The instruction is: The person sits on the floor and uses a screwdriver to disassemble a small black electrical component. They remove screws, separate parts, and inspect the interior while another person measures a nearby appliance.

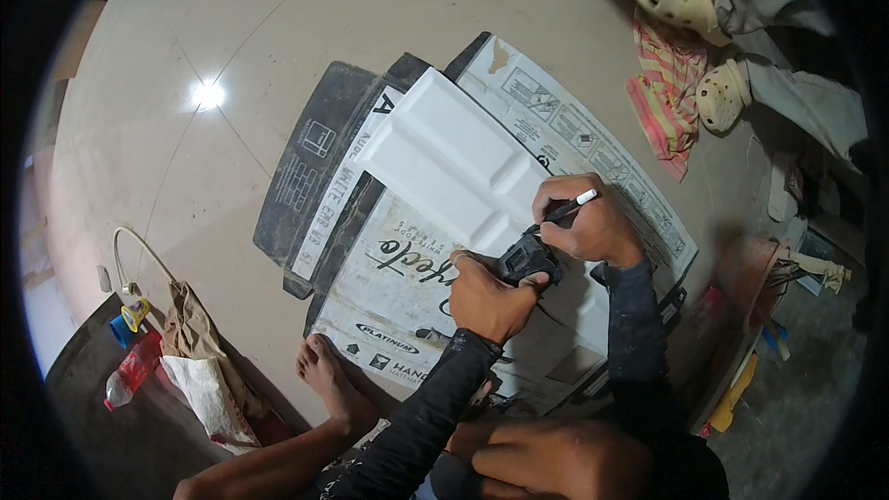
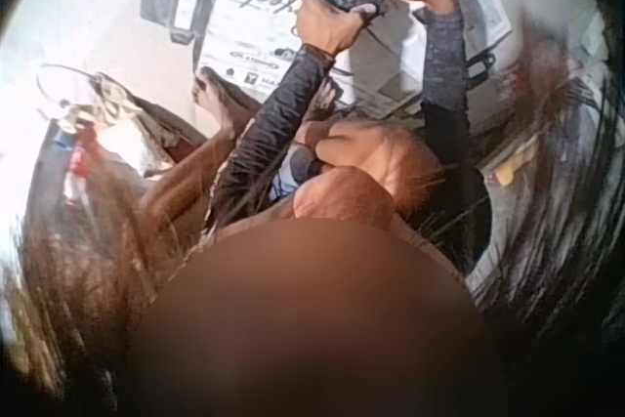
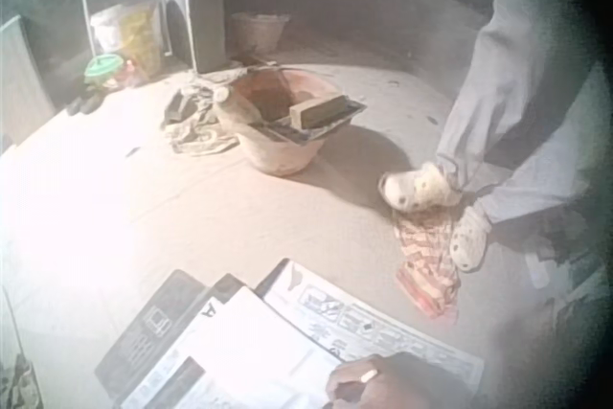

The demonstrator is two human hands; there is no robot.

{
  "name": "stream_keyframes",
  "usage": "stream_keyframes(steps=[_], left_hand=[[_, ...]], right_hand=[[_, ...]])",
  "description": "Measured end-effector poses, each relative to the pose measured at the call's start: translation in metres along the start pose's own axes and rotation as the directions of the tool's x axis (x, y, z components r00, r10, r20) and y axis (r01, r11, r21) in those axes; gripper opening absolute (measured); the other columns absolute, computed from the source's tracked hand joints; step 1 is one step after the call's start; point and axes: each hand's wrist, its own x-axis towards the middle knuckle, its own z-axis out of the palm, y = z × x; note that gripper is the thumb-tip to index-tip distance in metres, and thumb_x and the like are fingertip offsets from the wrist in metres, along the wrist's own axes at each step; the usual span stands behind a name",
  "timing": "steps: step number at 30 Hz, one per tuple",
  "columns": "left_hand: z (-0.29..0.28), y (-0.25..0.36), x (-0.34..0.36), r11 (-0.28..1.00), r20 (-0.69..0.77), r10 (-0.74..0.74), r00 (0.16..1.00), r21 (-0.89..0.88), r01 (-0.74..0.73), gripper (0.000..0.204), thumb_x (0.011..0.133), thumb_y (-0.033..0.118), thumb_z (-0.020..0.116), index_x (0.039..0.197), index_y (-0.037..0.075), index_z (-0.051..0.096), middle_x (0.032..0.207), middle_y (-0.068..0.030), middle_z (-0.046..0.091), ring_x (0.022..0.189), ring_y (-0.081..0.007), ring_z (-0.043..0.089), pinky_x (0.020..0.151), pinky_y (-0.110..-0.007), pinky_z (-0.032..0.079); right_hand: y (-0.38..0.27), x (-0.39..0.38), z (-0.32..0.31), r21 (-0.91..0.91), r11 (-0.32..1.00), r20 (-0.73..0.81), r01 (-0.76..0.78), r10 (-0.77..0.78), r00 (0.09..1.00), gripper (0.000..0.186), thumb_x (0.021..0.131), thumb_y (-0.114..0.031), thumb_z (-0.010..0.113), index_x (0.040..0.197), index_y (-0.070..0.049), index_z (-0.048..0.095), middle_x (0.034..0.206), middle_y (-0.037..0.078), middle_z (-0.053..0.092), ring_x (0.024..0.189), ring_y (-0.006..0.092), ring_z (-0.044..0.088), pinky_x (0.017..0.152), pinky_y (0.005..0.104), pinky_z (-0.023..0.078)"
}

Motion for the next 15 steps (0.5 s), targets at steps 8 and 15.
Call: stream_keyframes(steps=[8,15], left_hand=[[0.001,0.000,0.001,1.000,-0.007,-0.011,1.000,-0.005,0.011,0.083,0.065,0.050,0.099,0.102,-0.006,0.050,0.081,-0.0206,0.070,0.077,-0.0392,0.073,0.073,-0.044,0.058],[0.000,0.000,0.000,1.000,0.012,-0.011,1.000,-0.009,0.011,0.087,0.066,0.050,0.097,0.108,-0.011,0.051,0.084,-0.0233,0.074,0.080,-0.0418,0.075,0.076,-0.046,0.059]], right_hand=[[-0.008,-0.001,-0.005,-0.049,0.996,0.044,-0.073,0.075,0.996,0.012,0.072,-0.005,0.069,0.081,0.000,0.063,0.074,0.009,0.064,0.067,0.0175,0.061,0.066,0.0320,0.049],[-0.012,0.008,0.001,-0.051,0.998,0.111,0.032,-0.026,0.993,0.013,0.072,-0.008,0.070,0.079,0.000,0.063,0.071,0.011,0.064,0.062,0.0180,0.059,0.060,0.0335,0.048]])
